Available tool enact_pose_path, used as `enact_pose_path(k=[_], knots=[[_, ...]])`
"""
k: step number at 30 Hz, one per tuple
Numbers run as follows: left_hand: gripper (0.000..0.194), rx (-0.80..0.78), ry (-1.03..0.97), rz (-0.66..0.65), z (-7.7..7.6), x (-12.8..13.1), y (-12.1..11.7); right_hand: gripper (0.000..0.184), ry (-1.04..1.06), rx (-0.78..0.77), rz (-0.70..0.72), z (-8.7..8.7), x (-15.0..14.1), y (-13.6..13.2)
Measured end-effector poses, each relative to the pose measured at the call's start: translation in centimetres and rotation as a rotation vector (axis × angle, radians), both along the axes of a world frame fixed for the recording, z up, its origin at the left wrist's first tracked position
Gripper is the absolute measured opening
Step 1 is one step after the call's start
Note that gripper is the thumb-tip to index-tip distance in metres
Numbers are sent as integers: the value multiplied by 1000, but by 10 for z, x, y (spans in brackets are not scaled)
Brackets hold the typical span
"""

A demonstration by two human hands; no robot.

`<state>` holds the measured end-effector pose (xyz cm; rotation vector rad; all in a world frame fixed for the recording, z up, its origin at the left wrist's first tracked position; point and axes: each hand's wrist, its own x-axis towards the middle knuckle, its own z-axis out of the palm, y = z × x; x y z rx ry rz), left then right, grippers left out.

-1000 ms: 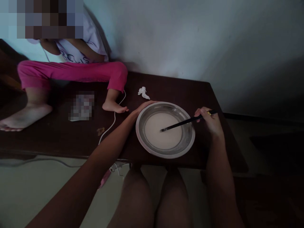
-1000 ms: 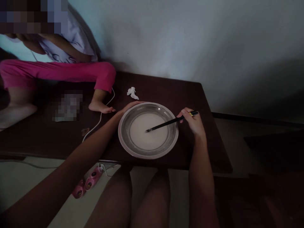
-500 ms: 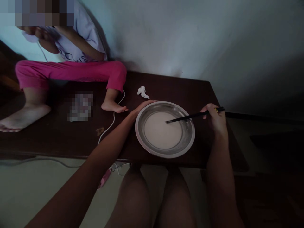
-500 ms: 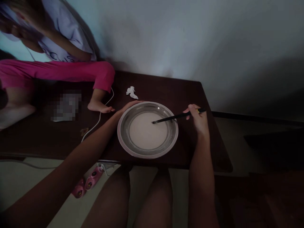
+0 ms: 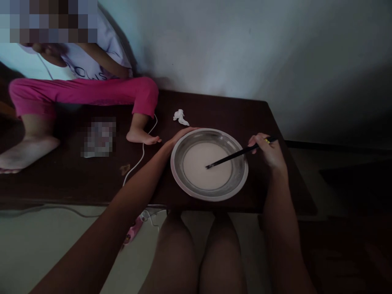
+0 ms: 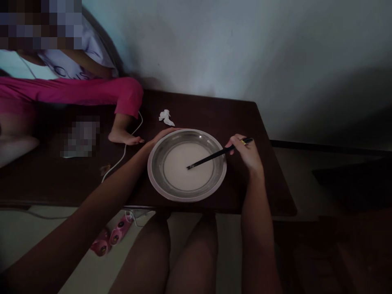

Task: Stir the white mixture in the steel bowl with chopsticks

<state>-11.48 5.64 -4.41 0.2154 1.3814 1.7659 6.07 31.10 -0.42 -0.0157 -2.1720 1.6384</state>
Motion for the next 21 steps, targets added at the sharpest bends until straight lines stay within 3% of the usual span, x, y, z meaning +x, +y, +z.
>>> enact_pose_path(k=[6, 12, 17, 21], knots=[[35, 7, -1, -32, 8, 5, 0, 39, 56, -17, -136, 0, -1, 2], [37, -22, 36, -17, 14, 8, 0, 37, -19, 27, 38, 0, -1, -1], [37, -45, 52, -15, 17, 10, 0, 40, 56, -19, -142, 1, -1, 1], [34, -55, 57, 8, 16, 8, 0, 38, -5, -16, -8, 1, 0, -1]])
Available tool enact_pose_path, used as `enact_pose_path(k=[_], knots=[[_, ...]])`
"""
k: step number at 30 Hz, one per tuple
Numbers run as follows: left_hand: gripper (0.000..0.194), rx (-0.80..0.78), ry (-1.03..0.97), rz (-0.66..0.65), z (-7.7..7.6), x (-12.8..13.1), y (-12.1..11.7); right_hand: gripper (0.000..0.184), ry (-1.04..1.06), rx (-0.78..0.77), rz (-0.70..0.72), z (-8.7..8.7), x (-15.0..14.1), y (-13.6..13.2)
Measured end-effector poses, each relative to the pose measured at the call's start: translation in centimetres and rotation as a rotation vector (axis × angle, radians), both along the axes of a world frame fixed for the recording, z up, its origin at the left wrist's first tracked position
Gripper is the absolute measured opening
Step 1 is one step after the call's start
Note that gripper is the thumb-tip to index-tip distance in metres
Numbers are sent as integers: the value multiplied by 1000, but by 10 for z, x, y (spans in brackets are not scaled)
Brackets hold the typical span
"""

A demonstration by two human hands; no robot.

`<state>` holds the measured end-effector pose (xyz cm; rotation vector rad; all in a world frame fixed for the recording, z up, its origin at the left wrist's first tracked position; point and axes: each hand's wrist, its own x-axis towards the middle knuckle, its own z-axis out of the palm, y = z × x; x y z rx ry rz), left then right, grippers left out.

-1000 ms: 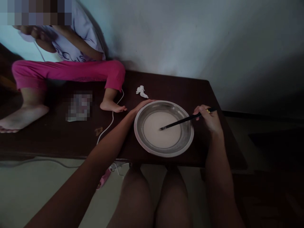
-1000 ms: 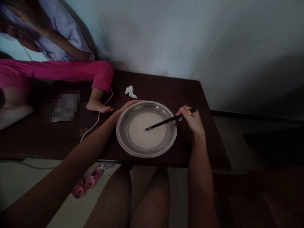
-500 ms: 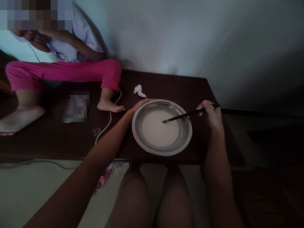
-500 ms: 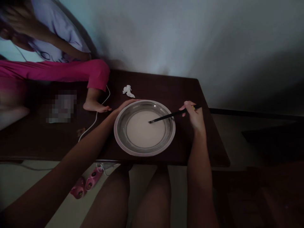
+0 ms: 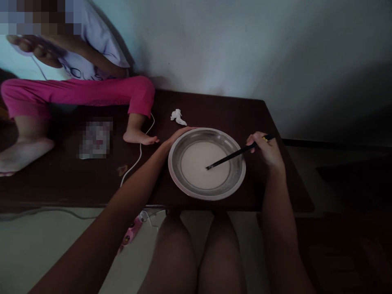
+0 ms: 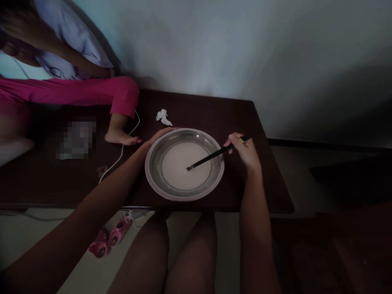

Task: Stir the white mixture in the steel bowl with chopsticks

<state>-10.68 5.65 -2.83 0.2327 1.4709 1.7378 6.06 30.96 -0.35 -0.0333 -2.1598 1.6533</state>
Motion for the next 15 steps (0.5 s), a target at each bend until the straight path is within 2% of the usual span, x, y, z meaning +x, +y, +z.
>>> enact_pose_path(k=[3, 7, 12, 15], knots=[[35, 22, -21, -4, -4, -2, 0, 36, 1, 54, -20, 1, -1, -1], [32, 6, 14, -15, -6, -3, 0, 40, 72, -11, -141, 1, 0, 3], [32, 13, 19, -30, -7, -4, 0, 37, -28, 19, 74, 1, 0, -1], [34, 29, -19, -15, -6, -3, 0, 35, 2, 55, 16, 1, -1, -2]])
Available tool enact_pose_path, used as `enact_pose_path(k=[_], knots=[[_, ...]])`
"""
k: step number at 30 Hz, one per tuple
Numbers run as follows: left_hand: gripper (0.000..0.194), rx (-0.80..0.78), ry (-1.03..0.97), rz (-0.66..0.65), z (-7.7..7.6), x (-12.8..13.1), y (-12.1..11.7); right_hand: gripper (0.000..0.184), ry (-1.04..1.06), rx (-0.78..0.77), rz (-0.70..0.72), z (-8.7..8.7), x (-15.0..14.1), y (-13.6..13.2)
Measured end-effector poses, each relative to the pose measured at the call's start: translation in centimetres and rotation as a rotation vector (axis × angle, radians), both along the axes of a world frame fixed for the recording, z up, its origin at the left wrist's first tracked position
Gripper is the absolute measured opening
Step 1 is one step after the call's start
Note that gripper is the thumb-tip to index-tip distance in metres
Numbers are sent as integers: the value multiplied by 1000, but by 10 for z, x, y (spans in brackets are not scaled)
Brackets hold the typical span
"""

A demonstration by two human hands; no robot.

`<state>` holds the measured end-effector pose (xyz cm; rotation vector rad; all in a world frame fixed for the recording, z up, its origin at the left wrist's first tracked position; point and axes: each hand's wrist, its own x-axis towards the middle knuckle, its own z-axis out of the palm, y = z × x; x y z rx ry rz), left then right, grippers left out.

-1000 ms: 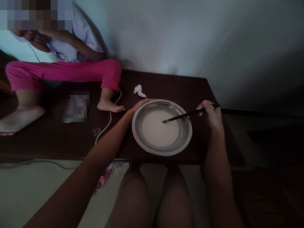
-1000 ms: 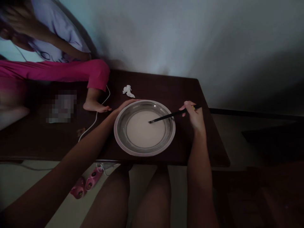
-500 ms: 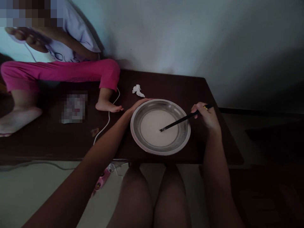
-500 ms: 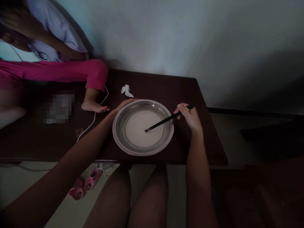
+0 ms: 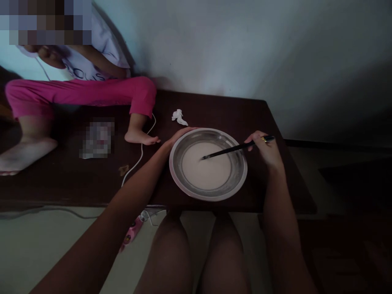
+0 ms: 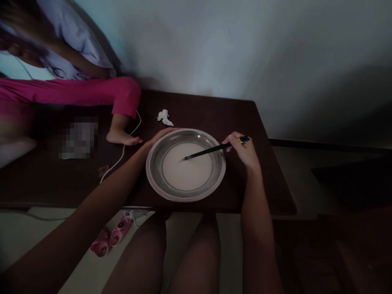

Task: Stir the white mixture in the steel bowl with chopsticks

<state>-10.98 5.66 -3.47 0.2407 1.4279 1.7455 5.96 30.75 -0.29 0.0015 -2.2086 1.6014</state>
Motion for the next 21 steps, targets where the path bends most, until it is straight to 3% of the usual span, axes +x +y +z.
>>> enact_pose_path(k=[4, 10, 16, 21], knots=[[36, -21, -28, 24, 6, 4, 0, 40, 98, -78, -131, 0, 1, 4], [36, -23, -13, 15, 9, 6, 2, 35, -50, -25, 90, 0, 2, -1], [33, -42, 33, 9, 10, 6, 1, 36, 77, -61, -96, 0, 2, 5], [31, -47, 46, 47, 9, 7, 0, 35, -18, -55, 91, -1, 2, -1]])
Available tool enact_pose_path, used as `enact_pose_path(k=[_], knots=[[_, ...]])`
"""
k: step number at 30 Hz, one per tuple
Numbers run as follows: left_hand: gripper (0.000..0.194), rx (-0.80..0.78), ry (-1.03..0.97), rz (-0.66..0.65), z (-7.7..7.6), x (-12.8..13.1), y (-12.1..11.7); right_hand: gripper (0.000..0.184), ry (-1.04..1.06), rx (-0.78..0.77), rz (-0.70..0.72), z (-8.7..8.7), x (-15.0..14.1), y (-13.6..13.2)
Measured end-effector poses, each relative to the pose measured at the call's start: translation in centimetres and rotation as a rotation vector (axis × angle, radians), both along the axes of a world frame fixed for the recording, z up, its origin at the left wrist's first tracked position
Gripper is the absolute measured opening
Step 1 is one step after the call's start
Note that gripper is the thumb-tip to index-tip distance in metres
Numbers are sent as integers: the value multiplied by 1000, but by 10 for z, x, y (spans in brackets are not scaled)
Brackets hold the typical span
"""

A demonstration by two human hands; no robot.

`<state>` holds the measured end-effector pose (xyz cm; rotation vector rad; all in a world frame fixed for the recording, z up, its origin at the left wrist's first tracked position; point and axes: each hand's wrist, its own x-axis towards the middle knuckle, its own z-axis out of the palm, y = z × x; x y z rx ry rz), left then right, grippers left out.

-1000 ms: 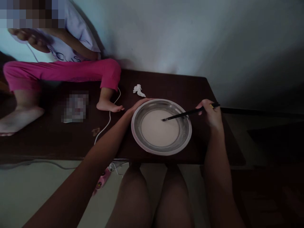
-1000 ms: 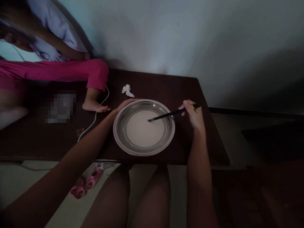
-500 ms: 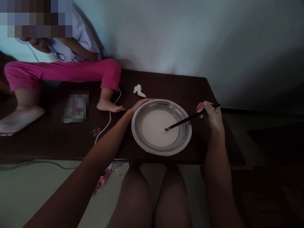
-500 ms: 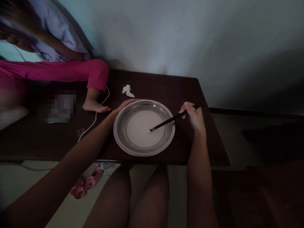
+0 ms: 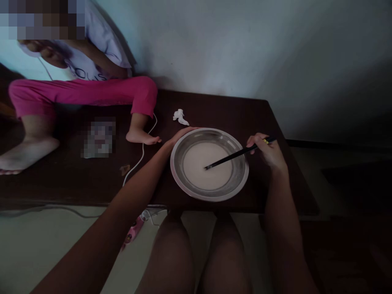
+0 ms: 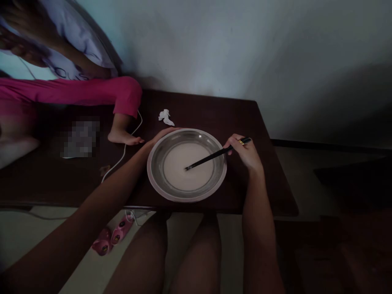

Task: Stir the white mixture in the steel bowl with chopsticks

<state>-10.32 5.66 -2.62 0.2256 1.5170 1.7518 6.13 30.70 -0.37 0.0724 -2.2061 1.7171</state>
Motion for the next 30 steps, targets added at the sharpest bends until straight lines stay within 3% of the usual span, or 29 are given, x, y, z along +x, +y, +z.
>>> enact_pose_path(k=[4, 7, 13, 19, 25, 30], knots=[[34, 17, -51, -39, -2, 0, 0, 34, 43, 42, -115, 1, -2, -1], [35, 22, -63, -8, -1, 1, 0, 36, 104, -26, -212, 1, -1, 3], [34, 18, -57, -14, -1, 0, 0, 35, 10, 10, -3, 0, -1, -1], [35, 36, -20, -26, -5, -2, 0, 36, 94, -8, -218, 0, -1, 5], [32, 45, -75, -33, -5, -3, 0, 34, 16, 10, -33, 1, 0, -2], [34, 68, -91, -32, -6, -3, 0, 35, 83, 4, -169, 1, -1, 0]])
